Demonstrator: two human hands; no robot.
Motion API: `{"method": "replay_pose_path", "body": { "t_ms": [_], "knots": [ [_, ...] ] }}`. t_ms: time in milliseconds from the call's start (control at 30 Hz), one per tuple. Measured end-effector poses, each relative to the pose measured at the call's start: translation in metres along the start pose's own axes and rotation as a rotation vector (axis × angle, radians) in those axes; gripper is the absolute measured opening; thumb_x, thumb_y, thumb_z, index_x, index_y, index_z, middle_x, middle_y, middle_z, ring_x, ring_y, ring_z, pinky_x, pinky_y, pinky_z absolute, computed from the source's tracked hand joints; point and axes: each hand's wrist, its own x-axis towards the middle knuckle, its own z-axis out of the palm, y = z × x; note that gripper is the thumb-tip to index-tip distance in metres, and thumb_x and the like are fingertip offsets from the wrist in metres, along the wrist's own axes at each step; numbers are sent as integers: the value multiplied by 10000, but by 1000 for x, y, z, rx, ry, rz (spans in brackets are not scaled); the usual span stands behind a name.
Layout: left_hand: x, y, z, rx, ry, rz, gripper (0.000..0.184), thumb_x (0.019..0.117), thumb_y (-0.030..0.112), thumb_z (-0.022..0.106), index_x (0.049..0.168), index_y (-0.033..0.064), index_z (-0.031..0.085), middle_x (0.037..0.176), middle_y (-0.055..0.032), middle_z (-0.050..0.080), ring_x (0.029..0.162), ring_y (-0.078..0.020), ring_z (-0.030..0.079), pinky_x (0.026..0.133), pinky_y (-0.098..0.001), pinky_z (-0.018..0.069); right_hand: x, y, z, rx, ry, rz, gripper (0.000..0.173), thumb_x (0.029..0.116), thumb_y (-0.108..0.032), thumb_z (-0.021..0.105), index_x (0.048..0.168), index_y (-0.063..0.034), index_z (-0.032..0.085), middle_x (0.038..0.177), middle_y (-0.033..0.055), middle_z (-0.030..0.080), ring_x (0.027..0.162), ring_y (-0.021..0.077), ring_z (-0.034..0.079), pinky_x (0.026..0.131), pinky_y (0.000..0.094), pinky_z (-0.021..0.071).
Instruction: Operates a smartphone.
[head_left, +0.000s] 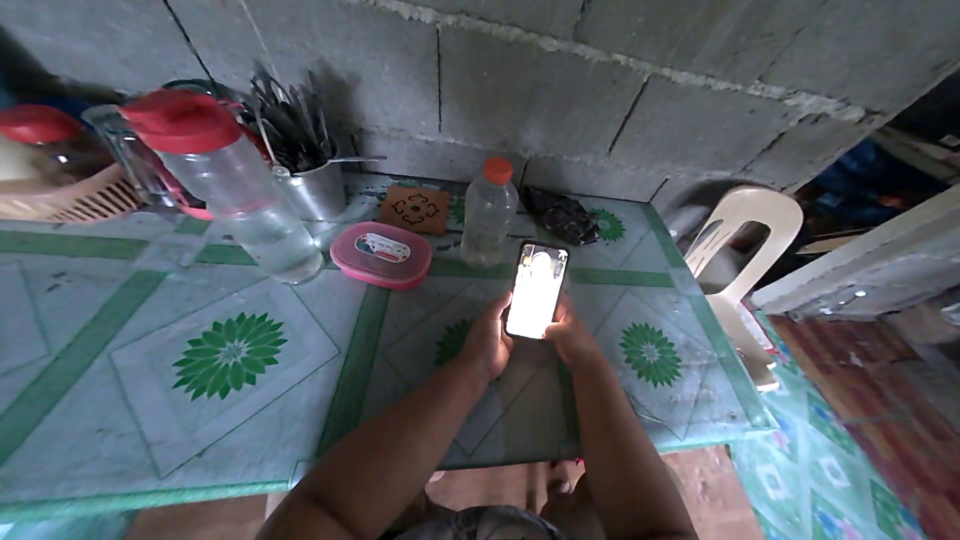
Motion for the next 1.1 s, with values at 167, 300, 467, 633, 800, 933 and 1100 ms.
{"method": "replay_pose_path", "body": {
  "t_ms": [167, 300, 467, 633, 800, 933, 1100],
  "knots": [
    [-1, 0, 1, -6, 12, 4, 422, 1101, 337, 416, 1388, 45, 519, 1334, -138, 616, 1203, -229, 623, 980, -418, 541, 1, 1, -1, -6, 6, 3, 958, 648, 101, 578, 1528, 6, 213, 1364, 177, 591, 1181, 201, 653, 975, 389, 578],
    [0, 1, 1, -11, 18, -10, 433, 1101, 340, 417, 1402, 45, 513, 1341, -138, 616, 1201, -232, 628, 981, -418, 544, 1, 0, 0, -11, 7, 4, 968, 638, 110, 577, 1531, 1, 220, 1383, 170, 576, 1197, 188, 641, 983, 376, 574],
    [-1, 2, 2, -2, 17, -6, 460, 1110, 363, 376, 1429, 53, 492, 1371, -134, 600, 1234, -227, 607, 1003, -423, 528, 1, 5, 1, 23, 92, 0, 793, 844, -115, 545, 1569, -18, 240, 1468, 160, 505, 1281, 174, 565, 1048, 370, 515],
    [-2, 2, 2, 4, 25, -15, 472, 1108, 375, 376, 1447, 64, 479, 1411, -124, 575, 1275, -224, 580, 1030, -432, 510, 0, 8, 2, 35, 104, -22, 863, 1014, -638, 337, 1580, 5, 235, 1516, 167, 490, 1358, 171, 525, 1124, 372, 470],
    [-1, 2, 2, -6, 31, -18, 473, 1107, 377, 378, 1447, 63, 476, 1412, -128, 574, 1276, -227, 581, 1033, -432, 509, 1, 5, 6, 37, 89, -86, 1005, 950, -797, 257, 1593, -25, 230, 1528, 139, 492, 1382, 171, 509, 1147, 392, 453],
    [-1, 2, 3, -8, 36, -17, 467, 1109, 369, 372, 1438, 57, 482, 1394, -132, 581, 1252, -225, 591, 1016, -427, 515, 2, 6, 7, 63, 107, -96, 1033, 925, -827, 274, 1595, -42, 238, 1507, 127, 515, 1357, 171, 531, 1127, 406, 470],
    [0, 0, 1, -9, 19, -8, 470, 1111, 370, 363, 1447, 59, 468, 1403, -131, 573, 1261, -222, 587, 1022, -425, 517, 1, 6, 8, 50, 118, -126, 1083, 890, -865, 301, 1566, -19, 292, 1454, 113, 566, 1311, 153, 566, 1100, 390, 493]
  ]
}}
